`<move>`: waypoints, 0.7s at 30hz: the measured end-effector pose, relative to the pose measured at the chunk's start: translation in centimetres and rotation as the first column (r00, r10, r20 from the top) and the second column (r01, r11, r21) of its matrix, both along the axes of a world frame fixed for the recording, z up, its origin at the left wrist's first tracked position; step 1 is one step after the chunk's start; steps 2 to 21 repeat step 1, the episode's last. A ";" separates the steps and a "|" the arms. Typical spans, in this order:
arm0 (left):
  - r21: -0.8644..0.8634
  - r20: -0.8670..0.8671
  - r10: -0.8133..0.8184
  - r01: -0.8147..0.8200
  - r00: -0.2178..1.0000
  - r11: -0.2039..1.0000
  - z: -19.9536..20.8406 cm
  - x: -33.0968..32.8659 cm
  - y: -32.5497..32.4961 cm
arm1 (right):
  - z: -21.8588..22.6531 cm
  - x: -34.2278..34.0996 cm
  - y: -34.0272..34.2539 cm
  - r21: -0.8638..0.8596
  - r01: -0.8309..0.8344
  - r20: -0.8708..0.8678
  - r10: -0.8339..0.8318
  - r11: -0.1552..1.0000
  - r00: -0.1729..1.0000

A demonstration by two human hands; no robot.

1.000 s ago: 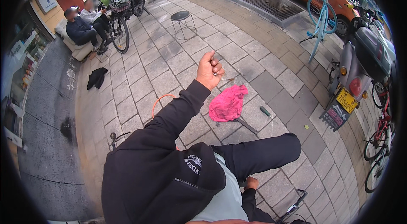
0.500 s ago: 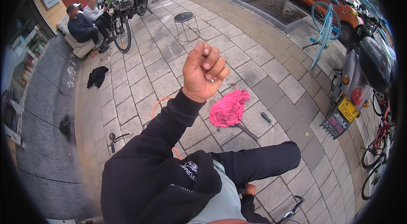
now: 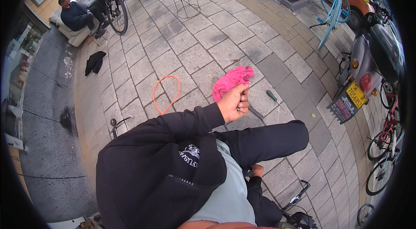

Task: The person uses a red tire lever to pry the tire bead off the rim of a bicycle wheel. They rotate the wheel and repeat the prying action around the circumference to loosen the tire from the rim.

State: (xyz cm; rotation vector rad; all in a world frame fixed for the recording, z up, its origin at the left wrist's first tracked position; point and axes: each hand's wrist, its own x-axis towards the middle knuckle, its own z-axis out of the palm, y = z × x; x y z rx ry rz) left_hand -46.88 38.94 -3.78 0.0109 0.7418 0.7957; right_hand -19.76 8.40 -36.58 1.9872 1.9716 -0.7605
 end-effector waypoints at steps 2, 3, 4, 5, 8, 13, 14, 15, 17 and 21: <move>-0.004 -0.014 0.003 -0.003 1.000 1.000 0.1 -0.1 -0.1 | 0.4 -1.5 -2.3 -0.035 -0.005 -0.019 0.004 0.999 1.000; -0.004 -0.014 0.003 -0.003 1.000 1.000 0.1 -0.1 -0.1 | 0.4 -1.5 -2.3 -0.035 -0.005 -0.019 0.004 0.999 1.000; -0.004 -0.014 0.003 -0.003 1.000 1.000 0.1 -0.1 -0.1 | 0.4 -1.5 -2.3 -0.035 -0.005 -0.019 0.004 0.999 1.000; -0.004 -0.014 0.003 -0.003 1.000 1.000 0.1 -0.1 -0.1 | 0.4 -1.5 -2.3 -0.035 -0.005 -0.019 0.004 0.999 1.000; -0.004 -0.014 0.003 -0.003 1.000 1.000 0.1 -0.1 -0.1 | 0.4 -1.5 -2.3 -0.035 -0.005 -0.019 0.004 0.999 1.000; -0.004 -0.014 0.003 -0.003 1.000 1.000 0.1 -0.1 -0.1 | 0.4 -1.5 -2.3 -0.035 -0.005 -0.019 0.004 0.999 1.000; -0.004 -0.014 0.003 -0.003 1.000 1.000 0.1 -0.1 -0.1 | 0.4 -1.5 -2.3 -0.035 -0.005 -0.019 0.004 0.999 1.000; -0.004 -0.014 0.003 -0.003 1.000 1.000 0.1 -0.1 -0.1 | 0.4 -1.5 -2.3 -0.035 -0.005 -0.019 0.004 0.999 1.000; -0.004 -0.014 0.003 -0.003 1.000 1.000 0.1 -0.1 -0.1 | 0.4 -1.5 -2.3 -0.035 -0.005 -0.019 0.004 0.999 1.000; -0.004 -0.014 0.003 -0.003 1.000 1.000 0.1 -0.1 -0.1 | 0.4 -1.5 -2.3 -0.035 -0.005 -0.019 0.004 0.999 1.000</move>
